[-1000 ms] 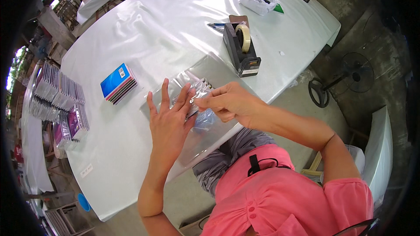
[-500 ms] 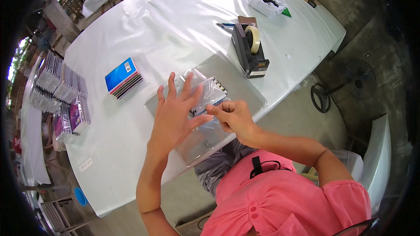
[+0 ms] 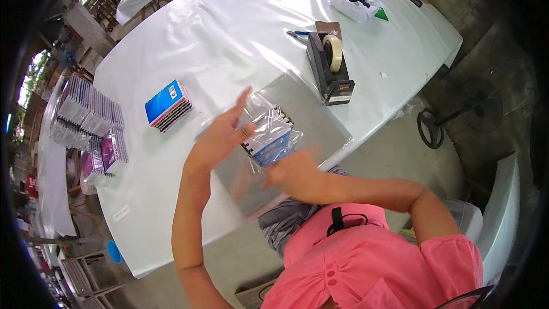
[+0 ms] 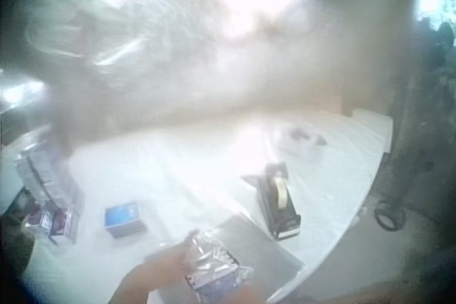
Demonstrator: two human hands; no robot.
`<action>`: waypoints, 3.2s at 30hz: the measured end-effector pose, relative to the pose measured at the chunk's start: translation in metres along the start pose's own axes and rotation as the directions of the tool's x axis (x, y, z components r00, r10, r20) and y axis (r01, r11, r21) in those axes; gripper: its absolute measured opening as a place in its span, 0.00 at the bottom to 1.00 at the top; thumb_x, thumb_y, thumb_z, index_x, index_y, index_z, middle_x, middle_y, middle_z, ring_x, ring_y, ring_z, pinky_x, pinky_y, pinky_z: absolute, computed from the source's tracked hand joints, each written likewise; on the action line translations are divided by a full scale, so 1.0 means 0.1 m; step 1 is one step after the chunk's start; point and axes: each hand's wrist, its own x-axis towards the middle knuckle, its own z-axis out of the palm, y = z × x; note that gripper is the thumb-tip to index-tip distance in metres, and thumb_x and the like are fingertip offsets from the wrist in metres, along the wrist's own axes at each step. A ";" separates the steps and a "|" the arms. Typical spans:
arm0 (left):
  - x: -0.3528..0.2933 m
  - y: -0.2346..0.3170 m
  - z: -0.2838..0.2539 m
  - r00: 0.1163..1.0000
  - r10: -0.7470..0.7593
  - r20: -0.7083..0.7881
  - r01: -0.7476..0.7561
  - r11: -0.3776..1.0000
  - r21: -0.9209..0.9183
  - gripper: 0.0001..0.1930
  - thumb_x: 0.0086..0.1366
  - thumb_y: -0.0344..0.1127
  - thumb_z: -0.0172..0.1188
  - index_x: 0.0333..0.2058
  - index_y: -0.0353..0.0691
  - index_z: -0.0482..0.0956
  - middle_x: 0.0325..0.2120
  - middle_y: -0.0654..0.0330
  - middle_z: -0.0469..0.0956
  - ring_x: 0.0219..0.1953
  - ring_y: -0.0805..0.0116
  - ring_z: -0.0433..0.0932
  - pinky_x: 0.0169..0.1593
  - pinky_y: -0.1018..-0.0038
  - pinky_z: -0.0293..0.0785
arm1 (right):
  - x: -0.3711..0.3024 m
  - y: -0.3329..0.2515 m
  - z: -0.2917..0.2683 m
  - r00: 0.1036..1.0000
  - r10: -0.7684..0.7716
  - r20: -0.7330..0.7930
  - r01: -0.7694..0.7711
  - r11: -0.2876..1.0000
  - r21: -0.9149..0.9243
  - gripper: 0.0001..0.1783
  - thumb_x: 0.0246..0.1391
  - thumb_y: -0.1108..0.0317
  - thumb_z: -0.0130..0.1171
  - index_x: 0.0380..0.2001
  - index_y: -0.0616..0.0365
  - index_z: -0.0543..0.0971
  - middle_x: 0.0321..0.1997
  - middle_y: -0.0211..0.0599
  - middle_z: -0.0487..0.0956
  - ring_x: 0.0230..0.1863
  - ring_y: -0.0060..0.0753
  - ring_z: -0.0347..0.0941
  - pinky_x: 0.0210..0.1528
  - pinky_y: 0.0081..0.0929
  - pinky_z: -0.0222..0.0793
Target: The person places a spiral notebook into a plastic sleeve, folds the sleeve over, and secures it with tape from a dispenser by hand, repeating this for a stack of notebooks.
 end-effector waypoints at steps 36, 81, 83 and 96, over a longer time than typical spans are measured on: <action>-0.35 0.42 0.21 0.922 -0.005 -0.388 0.234 0.805 0.545 0.33 0.67 0.35 0.50 0.68 0.41 0.49 0.54 0.49 0.73 0.55 0.54 0.74 0.66 0.59 0.54 | 0.34 0.72 -1.33 0.883 -0.458 -0.103 0.457 0.889 -0.034 0.06 0.35 0.75 0.65 0.22 0.53 0.83 0.66 0.31 0.65 0.68 0.42 0.55 0.70 0.48 0.46; -0.44 -0.08 0.36 0.886 0.402 -0.230 -0.112 0.667 0.736 0.29 0.44 0.47 0.73 0.49 0.62 0.81 0.67 0.63 0.58 0.71 0.44 0.45 0.66 0.48 0.54 | 0.32 0.52 -1.24 0.905 -0.404 -0.131 0.416 0.906 0.077 0.04 0.47 0.71 0.60 0.26 0.57 0.83 0.67 0.41 0.63 0.70 0.43 0.53 0.70 0.52 0.40; -0.38 -0.01 0.35 0.907 0.368 -0.205 -0.093 0.650 0.754 0.30 0.43 0.47 0.73 0.50 0.64 0.81 0.67 0.64 0.59 0.70 0.44 0.46 0.66 0.48 0.54 | 0.35 0.60 -1.33 0.906 -0.406 -0.118 0.416 0.906 0.077 0.04 0.45 0.71 0.62 0.26 0.57 0.83 0.67 0.42 0.63 0.70 0.44 0.52 0.70 0.51 0.41; -0.29 -0.24 0.58 0.848 0.365 -0.384 -0.094 0.817 0.569 0.34 0.39 0.36 0.76 0.51 0.57 0.81 0.66 0.58 0.60 0.71 0.48 0.48 0.67 0.55 0.56 | 0.13 1.35 -0.36 0.957 -0.063 -0.284 0.249 0.683 0.686 0.26 0.31 0.60 0.77 0.41 0.45 0.84 0.68 0.39 0.62 0.70 0.44 0.53 0.69 0.48 0.48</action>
